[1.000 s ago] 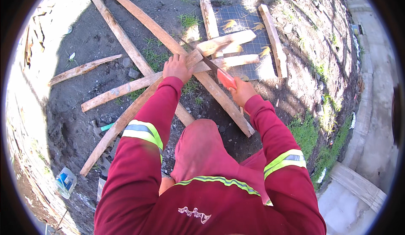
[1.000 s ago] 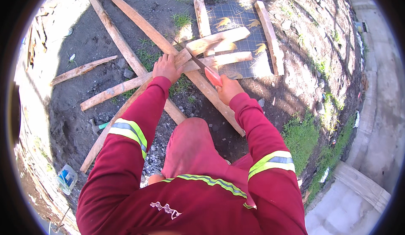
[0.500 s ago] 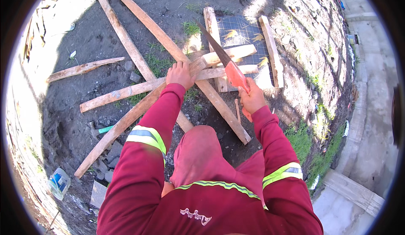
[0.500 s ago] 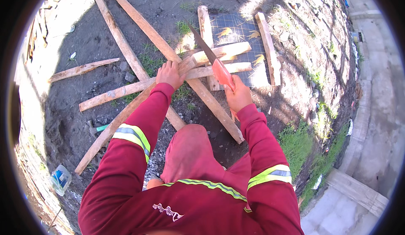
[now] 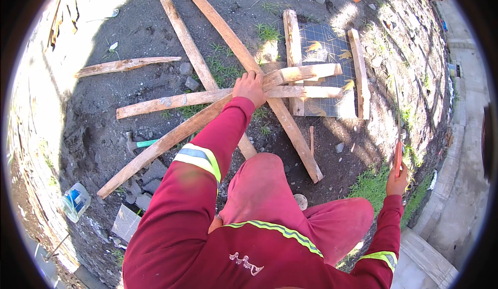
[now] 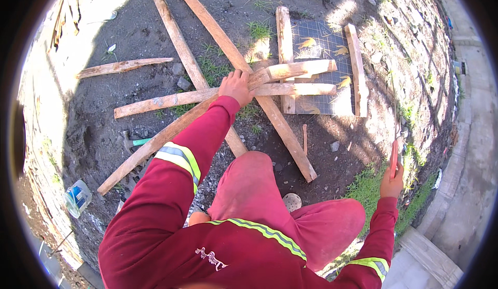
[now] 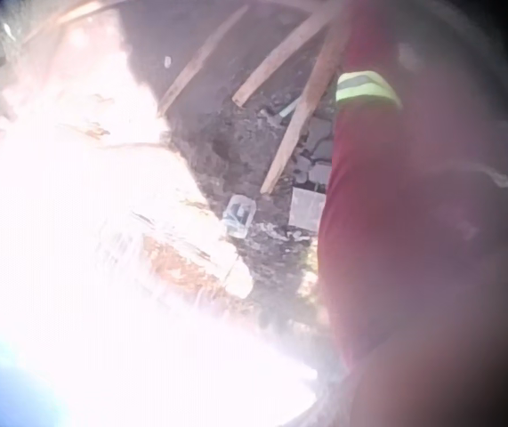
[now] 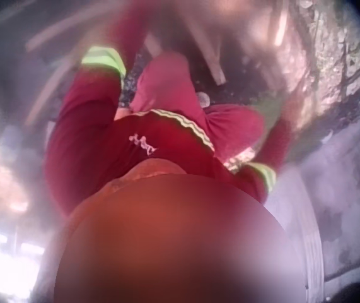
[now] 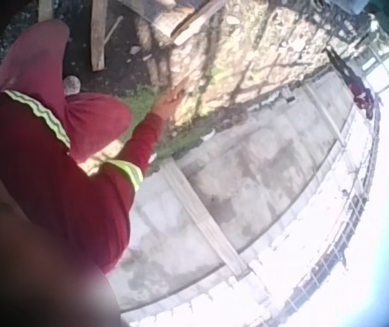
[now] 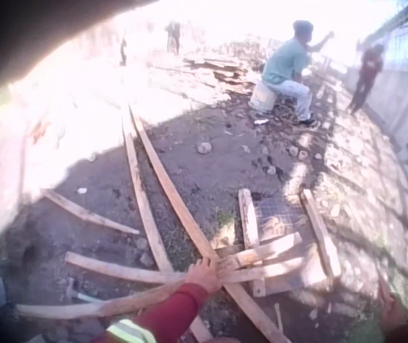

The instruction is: The person assembles a wooden frame by sawing a plank to length, then joining it to other pieces with nails. They use a hand saw to cut the wood and a hammer to drive nails into the joints.

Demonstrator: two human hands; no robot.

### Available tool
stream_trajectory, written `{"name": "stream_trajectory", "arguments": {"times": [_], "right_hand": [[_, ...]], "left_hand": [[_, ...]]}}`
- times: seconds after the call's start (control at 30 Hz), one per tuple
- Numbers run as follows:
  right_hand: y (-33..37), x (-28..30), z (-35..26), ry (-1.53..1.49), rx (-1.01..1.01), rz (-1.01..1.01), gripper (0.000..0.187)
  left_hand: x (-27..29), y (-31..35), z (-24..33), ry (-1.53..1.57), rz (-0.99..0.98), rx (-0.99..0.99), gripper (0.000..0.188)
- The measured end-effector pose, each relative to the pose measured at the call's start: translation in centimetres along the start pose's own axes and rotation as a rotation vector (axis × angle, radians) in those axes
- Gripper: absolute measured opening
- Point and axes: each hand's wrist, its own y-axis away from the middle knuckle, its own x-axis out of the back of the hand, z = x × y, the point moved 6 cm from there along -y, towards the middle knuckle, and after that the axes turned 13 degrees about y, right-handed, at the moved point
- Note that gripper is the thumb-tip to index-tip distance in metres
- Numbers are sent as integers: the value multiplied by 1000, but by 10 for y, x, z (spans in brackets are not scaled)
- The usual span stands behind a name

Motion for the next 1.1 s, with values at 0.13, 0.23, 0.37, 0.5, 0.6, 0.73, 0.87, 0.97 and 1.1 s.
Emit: {"name": "stream_trajectory", "arguments": {"times": [0.13,0.23,0.37,0.5,0.6,0.73,0.87,0.97,1.1], "right_hand": [[133,-65,109,34,-101,24,41],[235,-142,169,-48,-572,-247,52],[236,-177,142,-27,-462,-326,62],[99,-117,19,-320,93,-31,63],[17,-65,-115,-348,597,126,62],[1,-48,-275,-291,1059,-70,61],[25,-68,-320,-313,856,-438,58],[51,-79,-290,-431,762,-680,54],[59,-90,-225,-206,751,-839,52]], "left_hand": [[4,0,2,-14,-22,34,57],[17,5,13,-8,-17,30,56],[51,30,47,24,-1,-43,55],[101,75,93,90,33,-83,55],[149,106,121,124,100,-134,56],[199,137,141,125,188,-224,57],[220,109,120,9,292,-154,57],[215,47,86,-91,302,-35,60],[164,-17,67,-255,305,108,75]]}}
